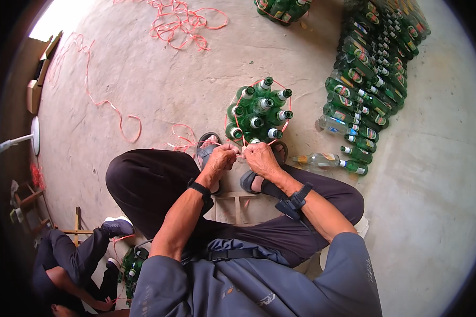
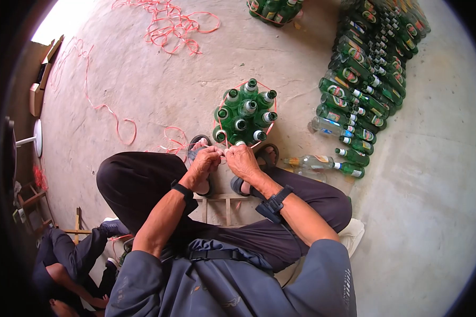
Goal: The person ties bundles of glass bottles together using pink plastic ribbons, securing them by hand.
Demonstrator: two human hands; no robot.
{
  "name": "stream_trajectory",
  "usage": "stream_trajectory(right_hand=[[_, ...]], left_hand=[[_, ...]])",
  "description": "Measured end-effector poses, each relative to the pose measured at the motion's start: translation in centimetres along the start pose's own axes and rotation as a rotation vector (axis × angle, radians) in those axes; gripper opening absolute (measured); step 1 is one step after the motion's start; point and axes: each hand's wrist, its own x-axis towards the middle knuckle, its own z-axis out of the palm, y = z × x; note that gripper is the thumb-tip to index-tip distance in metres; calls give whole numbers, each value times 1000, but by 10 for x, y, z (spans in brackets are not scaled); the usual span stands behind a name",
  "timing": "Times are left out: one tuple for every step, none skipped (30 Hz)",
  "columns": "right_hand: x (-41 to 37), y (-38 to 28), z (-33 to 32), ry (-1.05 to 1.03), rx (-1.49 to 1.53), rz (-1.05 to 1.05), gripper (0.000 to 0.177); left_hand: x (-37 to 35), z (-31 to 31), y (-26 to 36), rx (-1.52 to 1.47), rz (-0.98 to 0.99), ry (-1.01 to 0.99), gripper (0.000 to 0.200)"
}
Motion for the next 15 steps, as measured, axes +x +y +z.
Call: stream_trajectory(right_hand=[[0,-11,-11,-57,263,250,19],[-1,-19,-17,-113,526,503,18],[-1,-22,-16,-73,546,561,18],[-4,-21,-9,-73,543,563,18],[-8,-18,4,27,486,500,18],[-10,-16,12,125,428,437,19],[-14,-13,18,124,428,440,19],[-16,-10,25,142,460,469,22],[-15,-11,23,160,491,496,26],[-15,-15,23,159,490,496,26],[-16,-22,23,171,752,673,22],[-16,-25,21,181,1013,850,19],[-19,-22,24,180,1010,855,19],[-22,-17,30,172,1182,845,20],[-24,-13,36,165,1355,826,21]], left_hand=[[-1,0,-1,-3,2,1,15],[-1,1,-3,-37,-6,10,11],[-1,3,-3,-71,-14,19,10],[0,5,-3,-73,-14,17,10],[1,7,-2,-62,25,33,16],[1,10,0,-50,63,51,23],[0,12,3,-51,60,49,23],[-1,13,7,-39,53,51,22],[-1,13,9,-27,48,52,21],[0,11,7,-29,49,52,21],[1,9,4,-52,35,61,20],[2,9,3,-78,20,67,19],[3,9,2,-81,17,65,19],[3,9,1,-69,15,107,18],[3,8,0,-55,15,151,17]])
